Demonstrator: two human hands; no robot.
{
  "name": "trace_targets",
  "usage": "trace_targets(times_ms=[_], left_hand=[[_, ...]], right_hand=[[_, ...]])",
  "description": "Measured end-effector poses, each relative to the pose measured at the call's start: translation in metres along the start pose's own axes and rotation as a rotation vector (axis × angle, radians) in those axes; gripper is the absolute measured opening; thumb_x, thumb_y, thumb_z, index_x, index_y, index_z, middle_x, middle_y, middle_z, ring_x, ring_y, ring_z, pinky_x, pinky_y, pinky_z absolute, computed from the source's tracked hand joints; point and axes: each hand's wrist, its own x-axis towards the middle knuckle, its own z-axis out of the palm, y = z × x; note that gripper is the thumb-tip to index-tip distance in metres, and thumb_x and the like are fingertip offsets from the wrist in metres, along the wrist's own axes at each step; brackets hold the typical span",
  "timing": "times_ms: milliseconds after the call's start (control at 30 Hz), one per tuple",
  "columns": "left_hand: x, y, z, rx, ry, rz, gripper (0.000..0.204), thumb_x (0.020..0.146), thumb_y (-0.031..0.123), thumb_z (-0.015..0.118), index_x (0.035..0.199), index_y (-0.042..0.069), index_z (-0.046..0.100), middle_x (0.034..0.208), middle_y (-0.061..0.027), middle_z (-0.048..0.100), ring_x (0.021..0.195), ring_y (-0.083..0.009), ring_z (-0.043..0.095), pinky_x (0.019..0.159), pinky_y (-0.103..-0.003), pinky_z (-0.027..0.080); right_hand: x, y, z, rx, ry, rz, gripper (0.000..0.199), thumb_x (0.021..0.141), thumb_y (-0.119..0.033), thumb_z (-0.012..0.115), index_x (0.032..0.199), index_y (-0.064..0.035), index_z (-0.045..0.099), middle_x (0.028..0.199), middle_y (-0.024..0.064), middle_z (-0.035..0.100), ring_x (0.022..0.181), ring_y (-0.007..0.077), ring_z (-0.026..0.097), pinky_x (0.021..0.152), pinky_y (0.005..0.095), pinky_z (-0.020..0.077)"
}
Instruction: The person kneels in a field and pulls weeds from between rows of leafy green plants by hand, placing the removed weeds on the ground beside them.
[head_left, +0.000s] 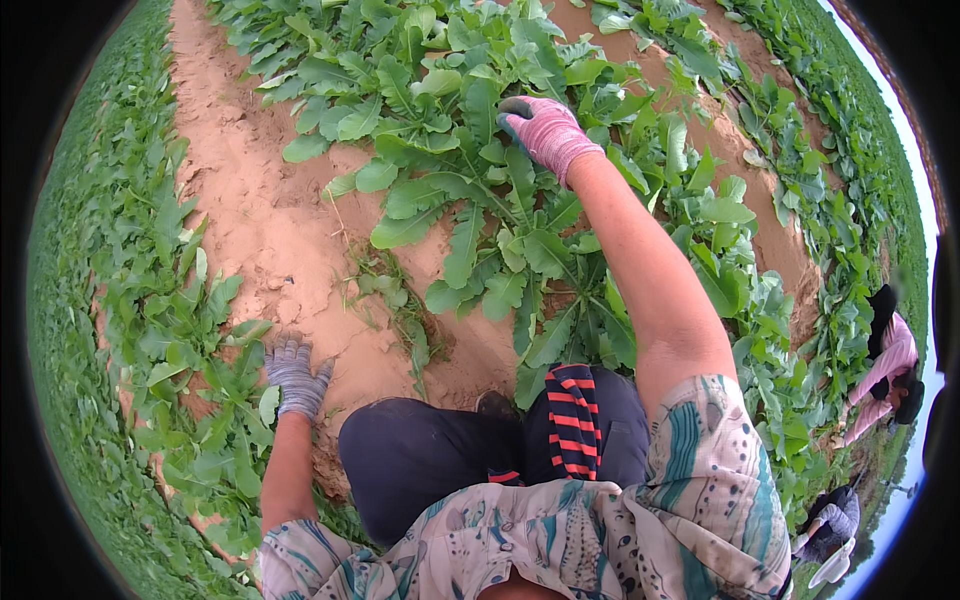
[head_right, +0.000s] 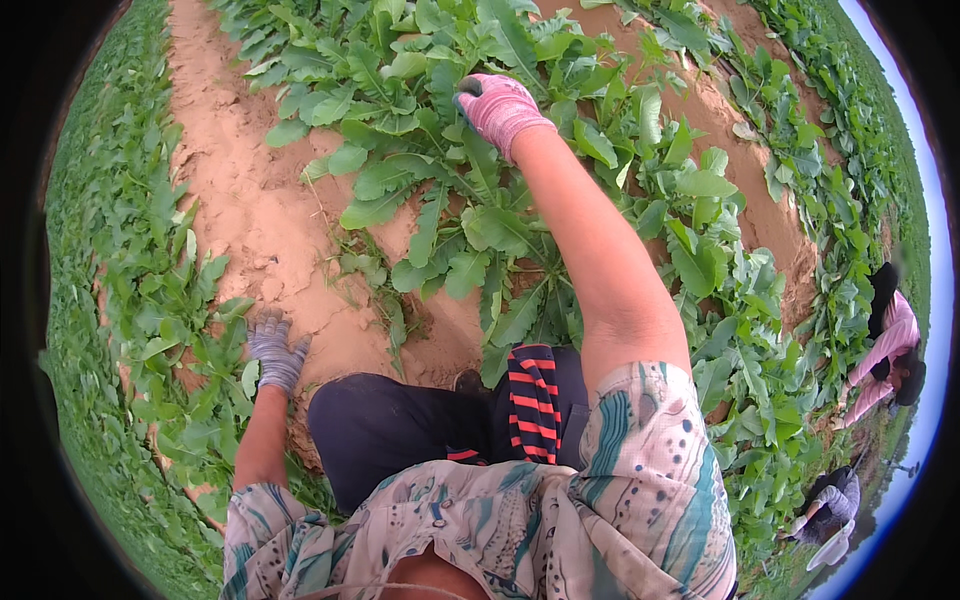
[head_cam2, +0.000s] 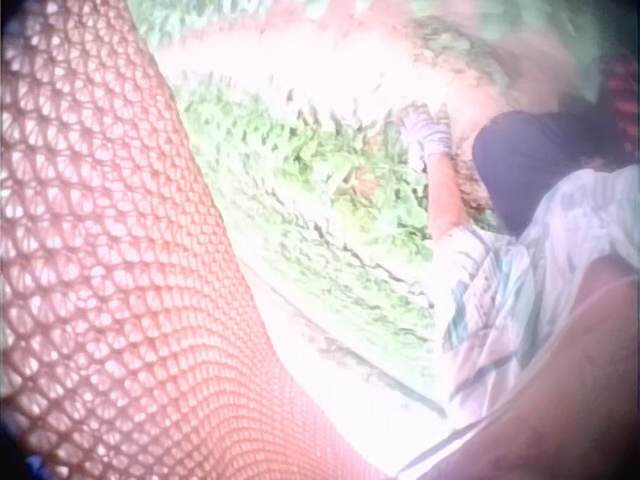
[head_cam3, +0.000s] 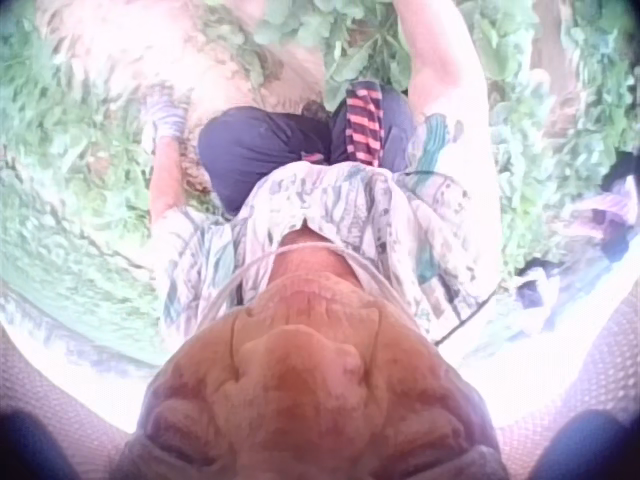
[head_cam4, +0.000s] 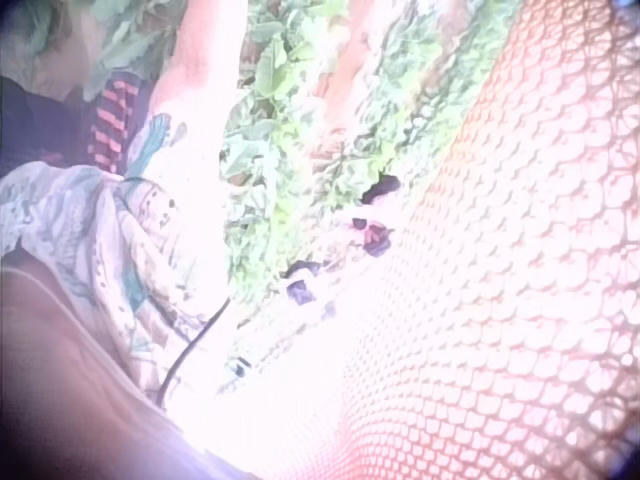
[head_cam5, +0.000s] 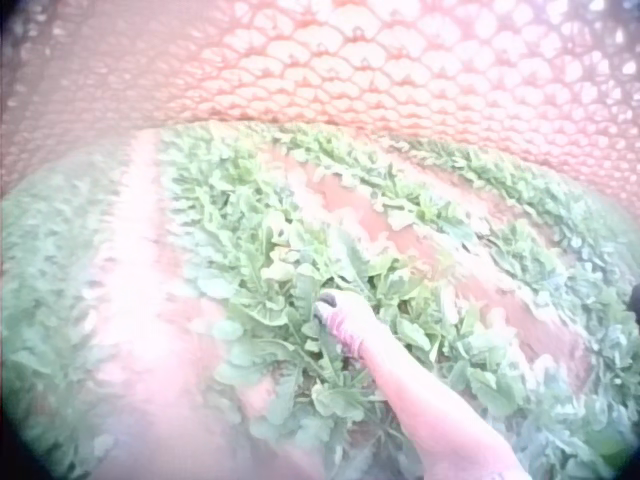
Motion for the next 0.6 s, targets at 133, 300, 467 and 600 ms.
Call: trace_targets(times_ms=[133,300,467,600], left_hand=[[0.001,0.002,-0.002,0.005,-0.023,-0.003,0.059,0.078,0.049,0.063,0.119,0.006,0.062,0.136,-0.0122,0.051,0.136,-0.0296,0.034,0.117,-0.050,0.013],[-0.001,0.002,0.001,-0.050,0.152,0.066,0.050,0.072,0.038,0.072,0.108,0.004,0.065,0.129,-0.0142,0.056,0.130,-0.0334,0.041,0.115,-0.052,0.019],[-0.001,0.000,0.002,-0.032,0.085,0.055,0.055,0.075,0.042,0.068,0.114,0.004,0.063,0.133,-0.0136,0.052,0.134,-0.0317,0.037,0.116,-0.052,0.014],[-0.001,0.001,0.001,-0.067,0.047,0.031,0.056,0.076,0.043,0.067,0.116,0.004,0.062,0.134,-0.0132,0.052,0.135,-0.0310,0.036,0.117,-0.052,0.012]], right_hand=[[0.042,-0.006,0.048,-0.023,0.074,0.200,0.067,0.082,-0.043,0.066,0.140,-0.0158,0.045,0.142,0.0149,0.046,0.127,0.0300,0.047,0.108,0.0375,0.0365],[0.007,-0.030,0.107,-0.235,-0.243,-0.192,0.061,0.081,-0.037,0.066,0.137,-0.0175,0.048,0.144,0.0140,0.042,0.134,0.0319,0.037,0.111,0.0427,0.0302],[-0.024,-0.026,0.122,-0.228,-0.083,-0.292,0.053,0.083,-0.031,0.062,0.132,-0.0156,0.050,0.142,0.0113,0.042,0.134,0.0315,0.035,0.113,0.0456,0.0244],[-0.031,-0.014,0.115,0.002,-0.082,-0.321,0.044,0.085,-0.025,0.060,0.128,-0.0149,0.054,0.137,0.0122,0.047,0.126,0.0310,0.045,0.108,0.0417,0.0336]])
